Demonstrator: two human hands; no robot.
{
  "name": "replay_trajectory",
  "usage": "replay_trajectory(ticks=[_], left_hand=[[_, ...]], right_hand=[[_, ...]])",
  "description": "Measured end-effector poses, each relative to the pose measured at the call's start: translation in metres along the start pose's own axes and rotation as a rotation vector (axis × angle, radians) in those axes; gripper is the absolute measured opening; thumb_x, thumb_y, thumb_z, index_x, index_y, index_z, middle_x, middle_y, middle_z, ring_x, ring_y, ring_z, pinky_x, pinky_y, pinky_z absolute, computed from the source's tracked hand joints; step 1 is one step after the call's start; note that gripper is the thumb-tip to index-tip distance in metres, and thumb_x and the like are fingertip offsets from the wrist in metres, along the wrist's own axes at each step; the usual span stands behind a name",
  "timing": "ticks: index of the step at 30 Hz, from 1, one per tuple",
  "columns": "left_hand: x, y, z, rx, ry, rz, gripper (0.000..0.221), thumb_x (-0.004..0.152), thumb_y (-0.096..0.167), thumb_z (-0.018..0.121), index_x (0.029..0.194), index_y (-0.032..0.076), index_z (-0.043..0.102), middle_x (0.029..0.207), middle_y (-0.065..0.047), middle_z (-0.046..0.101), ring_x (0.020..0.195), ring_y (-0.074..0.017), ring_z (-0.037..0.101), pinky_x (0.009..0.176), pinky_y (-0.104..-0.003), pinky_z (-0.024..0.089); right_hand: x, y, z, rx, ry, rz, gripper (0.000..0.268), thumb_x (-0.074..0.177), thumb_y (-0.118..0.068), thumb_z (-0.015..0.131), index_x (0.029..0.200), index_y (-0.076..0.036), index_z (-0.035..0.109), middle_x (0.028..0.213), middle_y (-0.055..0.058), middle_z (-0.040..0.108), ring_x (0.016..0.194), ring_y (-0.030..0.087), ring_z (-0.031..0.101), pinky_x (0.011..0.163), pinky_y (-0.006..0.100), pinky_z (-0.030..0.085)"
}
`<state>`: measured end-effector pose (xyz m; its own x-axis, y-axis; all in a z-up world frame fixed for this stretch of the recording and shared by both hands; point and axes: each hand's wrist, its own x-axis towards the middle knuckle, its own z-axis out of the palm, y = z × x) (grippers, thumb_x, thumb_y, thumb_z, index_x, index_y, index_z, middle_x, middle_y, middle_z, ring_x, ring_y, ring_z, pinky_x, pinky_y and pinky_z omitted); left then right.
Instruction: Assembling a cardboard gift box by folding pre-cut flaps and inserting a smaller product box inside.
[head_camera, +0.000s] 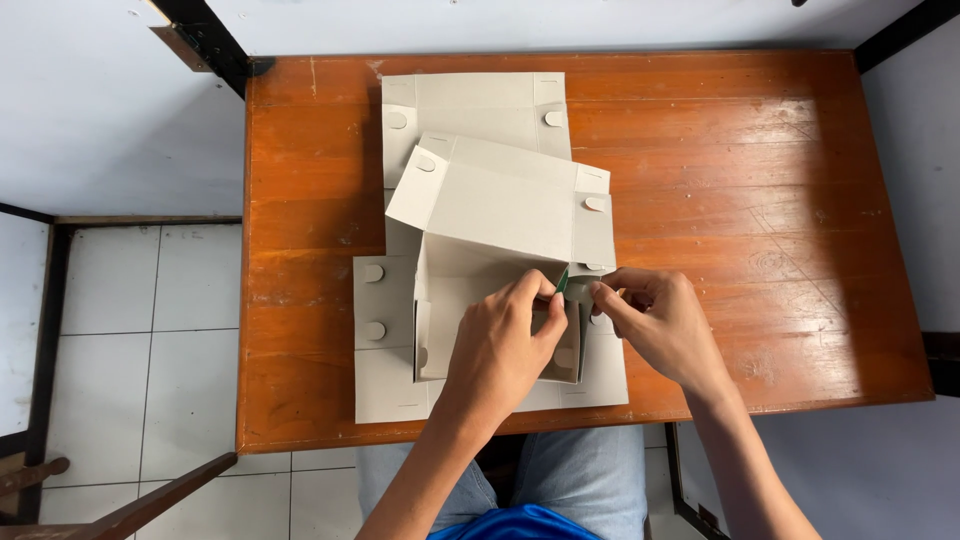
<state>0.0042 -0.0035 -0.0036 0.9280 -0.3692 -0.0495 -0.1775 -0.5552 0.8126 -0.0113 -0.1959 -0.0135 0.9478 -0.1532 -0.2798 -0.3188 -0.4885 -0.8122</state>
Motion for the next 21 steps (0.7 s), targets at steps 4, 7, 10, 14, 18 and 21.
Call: replay_trajectory(ticks=[4, 7, 10, 14, 18, 21], left_hand=[[0.002, -0.001, 0.002, 0.012, 0.015, 0.004, 0.017, 0.102, 0.021, 0.056, 0.095, 0.007, 0.065, 0.089, -0.019, 0.078, 0.084, -0.0344, 0.079, 0.073, -0.047, 0.064], [0.001, 0.000, 0.001, 0.037, 0.016, 0.005, 0.017, 0.102, 0.020, 0.056, 0.094, 0.008, 0.065, 0.088, -0.019, 0.078, 0.083, -0.0332, 0.079, 0.072, -0.046, 0.064], [0.002, 0.000, 0.002, 0.037, 0.005, 0.010, 0.017, 0.102, 0.019, 0.057, 0.094, 0.008, 0.066, 0.088, -0.018, 0.078, 0.083, -0.0326, 0.079, 0.072, -0.046, 0.064], [0.001, 0.001, 0.001, 0.025, -0.002, -0.014, 0.018, 0.101, 0.021, 0.057, 0.092, 0.009, 0.066, 0.086, -0.018, 0.078, 0.082, -0.0337, 0.079, 0.073, -0.046, 0.064], [0.001, 0.000, 0.002, 0.014, 0.015, -0.016, 0.017, 0.100, 0.020, 0.058, 0.089, 0.009, 0.065, 0.084, -0.018, 0.079, 0.082, -0.0334, 0.080, 0.073, -0.045, 0.064], [0.000, 0.000, 0.003, 0.018, 0.021, -0.016, 0.017, 0.100, 0.020, 0.058, 0.089, 0.009, 0.064, 0.084, -0.019, 0.079, 0.082, -0.0342, 0.079, 0.073, -0.046, 0.064]], right_hand=[[0.000, 0.006, 0.003, 0.072, -0.004, 0.032, 0.025, 0.094, -0.022, 0.068, 0.078, -0.007, 0.081, 0.042, 0.008, 0.052, 0.046, 0.011, 0.031, 0.044, 0.024, 0.028], [0.003, 0.014, 0.010, 0.167, -0.033, 0.051, 0.024, 0.094, -0.020, 0.064, 0.081, -0.007, 0.080, 0.044, 0.006, 0.052, 0.048, 0.010, 0.029, 0.045, 0.023, 0.026], [0.001, 0.010, 0.012, 0.205, -0.034, 0.063, 0.024, 0.093, -0.019, 0.063, 0.082, -0.006, 0.079, 0.046, 0.007, 0.054, 0.051, 0.010, 0.030, 0.046, 0.024, 0.025], [0.000, 0.010, 0.016, 0.279, -0.041, 0.039, 0.021, 0.093, -0.020, 0.069, 0.081, -0.004, 0.076, 0.051, 0.008, 0.055, 0.049, 0.012, 0.039, 0.048, 0.023, 0.027], [0.002, 0.019, 0.020, 0.307, -0.040, 0.038, 0.020, 0.093, -0.019, 0.070, 0.080, -0.004, 0.074, 0.050, 0.008, 0.054, 0.050, 0.009, 0.036, 0.047, 0.023, 0.025], [0.004, 0.022, 0.021, 0.307, -0.038, 0.033, 0.022, 0.092, -0.020, 0.072, 0.079, -0.003, 0.073, 0.049, 0.008, 0.054, 0.049, 0.009, 0.034, 0.046, 0.023, 0.025]])
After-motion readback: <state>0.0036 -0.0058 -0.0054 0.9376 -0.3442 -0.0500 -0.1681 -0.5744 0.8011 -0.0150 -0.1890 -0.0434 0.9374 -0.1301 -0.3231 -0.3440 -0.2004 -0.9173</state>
